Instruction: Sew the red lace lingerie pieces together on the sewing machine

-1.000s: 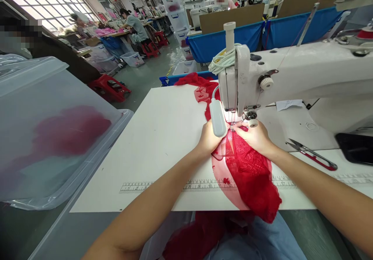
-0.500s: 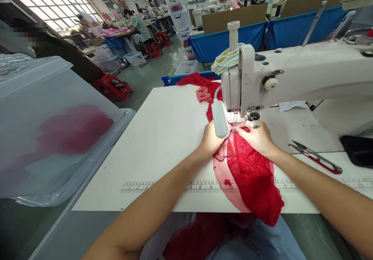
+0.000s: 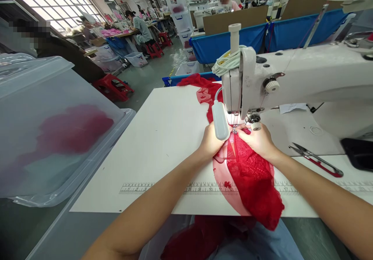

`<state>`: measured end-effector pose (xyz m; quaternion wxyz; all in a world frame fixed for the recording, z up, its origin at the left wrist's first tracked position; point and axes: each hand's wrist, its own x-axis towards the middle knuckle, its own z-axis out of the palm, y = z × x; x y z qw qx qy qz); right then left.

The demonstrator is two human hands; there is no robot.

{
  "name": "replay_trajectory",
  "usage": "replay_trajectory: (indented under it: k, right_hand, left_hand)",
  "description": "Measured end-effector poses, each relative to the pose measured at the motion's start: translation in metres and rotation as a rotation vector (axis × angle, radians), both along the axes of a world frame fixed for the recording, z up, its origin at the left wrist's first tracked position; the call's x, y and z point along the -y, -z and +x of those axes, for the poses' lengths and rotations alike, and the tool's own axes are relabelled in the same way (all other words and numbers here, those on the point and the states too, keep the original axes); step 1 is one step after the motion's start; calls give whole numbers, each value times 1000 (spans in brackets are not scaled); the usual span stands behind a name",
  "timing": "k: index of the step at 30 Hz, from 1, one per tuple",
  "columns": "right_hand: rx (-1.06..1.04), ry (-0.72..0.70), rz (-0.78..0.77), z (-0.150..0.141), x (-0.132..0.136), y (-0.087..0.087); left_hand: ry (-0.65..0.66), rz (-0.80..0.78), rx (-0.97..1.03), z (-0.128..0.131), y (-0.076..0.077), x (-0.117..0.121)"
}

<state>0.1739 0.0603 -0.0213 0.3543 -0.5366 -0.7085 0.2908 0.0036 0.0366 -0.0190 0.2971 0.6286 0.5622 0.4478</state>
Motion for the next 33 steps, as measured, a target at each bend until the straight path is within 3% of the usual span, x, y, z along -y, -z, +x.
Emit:
replay_trajectory:
  k: [17, 33]
  right_hand:
    - [-95, -28, -52, -6, 8, -14]
    - [-142, -35, -42, -8, 11, -13]
  left_hand:
    - [99, 54, -1, -7, 1, 0]
    - [81, -11, -39, -7, -5, 0]
